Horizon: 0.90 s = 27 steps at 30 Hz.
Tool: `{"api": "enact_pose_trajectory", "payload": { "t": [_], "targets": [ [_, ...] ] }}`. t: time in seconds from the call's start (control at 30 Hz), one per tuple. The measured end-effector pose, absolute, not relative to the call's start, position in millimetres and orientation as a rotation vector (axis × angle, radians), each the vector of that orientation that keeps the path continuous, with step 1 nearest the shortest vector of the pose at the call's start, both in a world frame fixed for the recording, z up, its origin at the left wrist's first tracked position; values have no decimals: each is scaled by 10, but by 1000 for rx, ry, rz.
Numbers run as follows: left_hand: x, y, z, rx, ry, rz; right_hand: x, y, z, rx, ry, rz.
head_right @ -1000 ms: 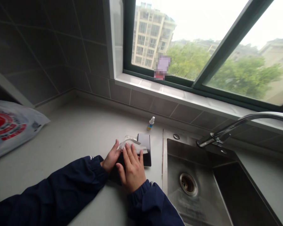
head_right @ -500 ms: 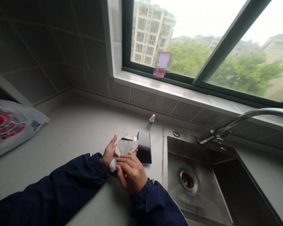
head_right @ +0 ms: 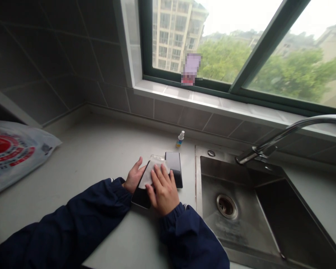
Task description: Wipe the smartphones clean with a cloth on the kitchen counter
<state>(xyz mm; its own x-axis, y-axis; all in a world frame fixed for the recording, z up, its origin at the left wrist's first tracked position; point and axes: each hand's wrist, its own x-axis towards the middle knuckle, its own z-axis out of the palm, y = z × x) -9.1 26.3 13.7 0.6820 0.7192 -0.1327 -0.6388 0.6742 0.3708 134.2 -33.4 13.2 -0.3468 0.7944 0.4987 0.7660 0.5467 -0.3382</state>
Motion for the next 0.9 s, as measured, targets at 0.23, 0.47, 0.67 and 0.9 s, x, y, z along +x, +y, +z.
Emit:
{"api": "enact_pose_trajectory", "payload": {
  "t": [0.23, 0.47, 0.67, 0.9],
  "targets": [
    [-102, 251, 149, 322, 320, 777, 1372, -311, 108, -1370, -2172, 92],
    [-133, 242, 211, 300, 414, 771, 1364, -409, 300, -1122, -2382, 218],
    [-179, 255, 172, 345, 392, 771, 1349, -452, 371, -988, -2485, 219],
    [-116, 255, 215, 276, 297, 755, 1445, -315, 172, -1330, -2248, 85]
  ]
}}
